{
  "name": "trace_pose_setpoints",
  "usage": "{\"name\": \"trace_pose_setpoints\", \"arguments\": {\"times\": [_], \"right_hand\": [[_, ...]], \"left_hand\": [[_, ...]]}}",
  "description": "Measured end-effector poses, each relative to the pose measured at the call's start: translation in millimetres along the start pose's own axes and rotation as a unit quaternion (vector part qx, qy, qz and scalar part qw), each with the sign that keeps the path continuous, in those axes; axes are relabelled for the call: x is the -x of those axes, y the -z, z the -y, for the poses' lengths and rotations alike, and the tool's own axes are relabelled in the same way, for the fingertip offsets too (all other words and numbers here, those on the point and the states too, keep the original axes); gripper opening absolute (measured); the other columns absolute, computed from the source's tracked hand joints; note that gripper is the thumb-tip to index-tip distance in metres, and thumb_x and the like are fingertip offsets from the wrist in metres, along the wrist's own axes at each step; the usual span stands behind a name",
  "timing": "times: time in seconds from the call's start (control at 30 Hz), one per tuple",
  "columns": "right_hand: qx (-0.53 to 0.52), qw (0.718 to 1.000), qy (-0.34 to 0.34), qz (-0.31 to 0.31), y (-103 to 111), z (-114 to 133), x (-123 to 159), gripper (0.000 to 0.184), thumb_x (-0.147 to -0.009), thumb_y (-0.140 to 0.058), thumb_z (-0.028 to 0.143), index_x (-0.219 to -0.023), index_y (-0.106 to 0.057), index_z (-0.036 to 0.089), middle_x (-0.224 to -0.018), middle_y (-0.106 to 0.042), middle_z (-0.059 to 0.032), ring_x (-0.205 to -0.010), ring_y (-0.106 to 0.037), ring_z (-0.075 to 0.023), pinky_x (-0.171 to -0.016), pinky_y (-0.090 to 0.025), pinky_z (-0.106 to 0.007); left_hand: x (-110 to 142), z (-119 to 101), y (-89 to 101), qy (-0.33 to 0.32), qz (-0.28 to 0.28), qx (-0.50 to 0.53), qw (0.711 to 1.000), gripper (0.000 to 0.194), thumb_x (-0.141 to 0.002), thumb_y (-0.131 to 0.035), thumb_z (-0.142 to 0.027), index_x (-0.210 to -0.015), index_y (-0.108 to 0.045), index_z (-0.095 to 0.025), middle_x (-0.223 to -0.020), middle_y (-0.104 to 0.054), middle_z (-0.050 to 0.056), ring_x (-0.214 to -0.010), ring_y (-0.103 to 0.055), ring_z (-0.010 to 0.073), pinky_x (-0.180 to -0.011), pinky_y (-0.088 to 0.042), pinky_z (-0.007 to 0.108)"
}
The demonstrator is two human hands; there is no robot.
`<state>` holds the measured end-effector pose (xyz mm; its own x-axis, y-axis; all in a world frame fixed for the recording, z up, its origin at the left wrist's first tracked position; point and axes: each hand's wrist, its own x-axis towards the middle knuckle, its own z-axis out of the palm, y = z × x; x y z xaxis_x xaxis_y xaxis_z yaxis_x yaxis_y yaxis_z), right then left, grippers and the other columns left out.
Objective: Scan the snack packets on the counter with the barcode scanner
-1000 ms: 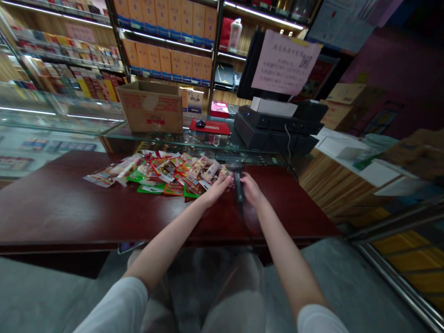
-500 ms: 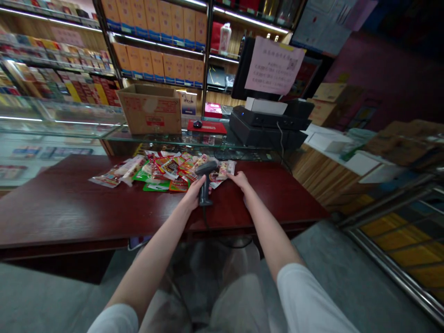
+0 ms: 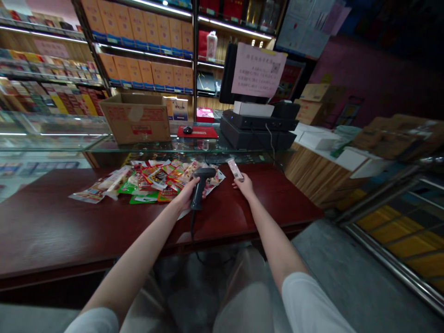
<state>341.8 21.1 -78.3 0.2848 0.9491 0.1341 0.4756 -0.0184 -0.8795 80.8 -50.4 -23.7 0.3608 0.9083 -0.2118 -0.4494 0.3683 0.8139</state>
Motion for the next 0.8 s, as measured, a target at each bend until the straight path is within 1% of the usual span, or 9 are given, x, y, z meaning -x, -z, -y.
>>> {"name": "trace_pose_setpoints", "arguments": {"times": [0.07,0.13,0.2,0.27,0.37,0.47,0.57,0.63,0.8], "right_hand": [[-0.094,0.995,0.016,-0.036,2,-8,-2,0.049,-0.076,-0.061,0.032,-0.120,-0.047,0.016,-0.092,-0.069,-0.0059,-0.070,-0.071,-0.0160,-0.061,-0.059,-0.028],[-0.191,0.979,0.037,-0.062,2,-13,-4,0.055,-0.068,-0.067,0.037,-0.116,-0.049,0.016,-0.083,-0.067,-0.0032,-0.063,-0.069,-0.0158,-0.055,-0.058,-0.028],[-0.235,0.969,0.050,-0.061,0,-14,-6,0.059,-0.063,-0.070,0.039,-0.113,-0.050,0.016,-0.078,-0.065,-0.0012,-0.059,-0.067,-0.0157,-0.052,-0.057,-0.028],[-0.235,0.969,0.055,-0.046,-2,-13,-5,0.060,-0.061,-0.070,0.040,-0.112,-0.051,0.017,-0.077,-0.065,-0.0009,-0.058,-0.066,-0.0157,-0.052,-0.057,-0.028],[-0.217,0.974,0.065,-0.012,-6,-10,0,0.059,-0.062,-0.070,0.040,-0.113,-0.052,0.017,-0.080,-0.066,-0.0020,-0.058,-0.066,-0.0156,-0.052,-0.057,-0.029],[-0.205,0.976,0.075,0.016,-8,-6,7,0.059,-0.063,-0.070,0.039,-0.115,-0.053,0.017,-0.082,-0.066,-0.0026,-0.057,-0.065,-0.0148,-0.050,-0.055,-0.027],[-0.197,0.977,0.076,0.027,-8,-3,12,0.059,-0.064,-0.070,0.038,-0.116,-0.053,0.018,-0.082,-0.067,-0.0022,-0.055,-0.063,-0.0133,-0.047,-0.053,-0.025],[-0.190,0.978,0.077,0.033,-7,-2,14,0.059,-0.064,-0.069,0.038,-0.117,-0.053,0.018,-0.081,-0.067,-0.0016,-0.053,-0.062,-0.0124,-0.045,-0.051,-0.024],[-0.153,0.984,0.083,0.029,-9,-1,17,0.056,-0.064,-0.067,0.039,-0.114,-0.056,0.016,-0.071,-0.065,-0.0003,-0.051,-0.058,-0.0132,-0.045,-0.048,-0.025]], "left_hand": [[-10,0,-4.8,-0.001,0.016,-0.009,1.000,0.028,-0.091,-0.054,-0.040,-0.092,-0.059,-0.013,-0.064,-0.059,0.002,-0.050,-0.054,0.0103,-0.043,-0.046,0.020],[-16,4,-10.6,-0.041,0.036,-0.017,0.998,0.033,-0.084,-0.065,-0.044,-0.097,-0.057,-0.015,-0.069,-0.060,0.001,-0.049,-0.052,0.0085,-0.040,-0.041,0.018],[-17,10,-16.0,-0.071,0.065,-0.034,0.995,0.043,-0.076,-0.074,-0.048,-0.101,-0.055,-0.017,-0.070,-0.059,-0.001,-0.048,-0.050,0.0070,-0.038,-0.037,0.016],[-15,15,-19.9,-0.074,0.103,-0.060,0.990,0.051,-0.073,-0.076,-0.052,-0.104,-0.054,-0.017,-0.067,-0.057,-0.003,-0.047,-0.049,0.0070,-0.039,-0.036,0.017],[-9,18,-21.2,-0.065,0.144,-0.086,0.984,0.055,-0.074,-0.072,-0.057,-0.107,-0.054,-0.017,-0.060,-0.052,-0.005,-0.045,-0.048,0.0077,-0.041,-0.037,0.019],[-7,20,-19.1,-0.067,0.152,-0.097,0.981,0.055,-0.076,-0.069,-0.058,-0.108,-0.054,-0.017,-0.058,-0.051,-0.006,-0.044,-0.047,0.0074,-0.041,-0.036,0.019],[-9,23,-17.3,-0.070,0.146,-0.091,0.983,0.054,-0.076,-0.070,-0.058,-0.106,-0.054,-0.016,-0.058,-0.051,-0.006,-0.044,-0.046,0.0067,-0.040,-0.035,0.018],[-12,27,-17.1,-0.078,0.141,-0.079,0.984,0.053,-0.075,-0.071,-0.057,-0.103,-0.054,-0.016,-0.063,-0.053,-0.004,-0.045,-0.046,0.0061,-0.039,-0.035,0.018],[-16,32,-16.8,-0.105,0.144,-0.076,0.981,0.046,-0.077,-0.071,-0.052,-0.098,-0.053,-0.016,-0.088,-0.060,0.002,-0.050,-0.047,0.0044,-0.037,-0.036,0.018]]}}
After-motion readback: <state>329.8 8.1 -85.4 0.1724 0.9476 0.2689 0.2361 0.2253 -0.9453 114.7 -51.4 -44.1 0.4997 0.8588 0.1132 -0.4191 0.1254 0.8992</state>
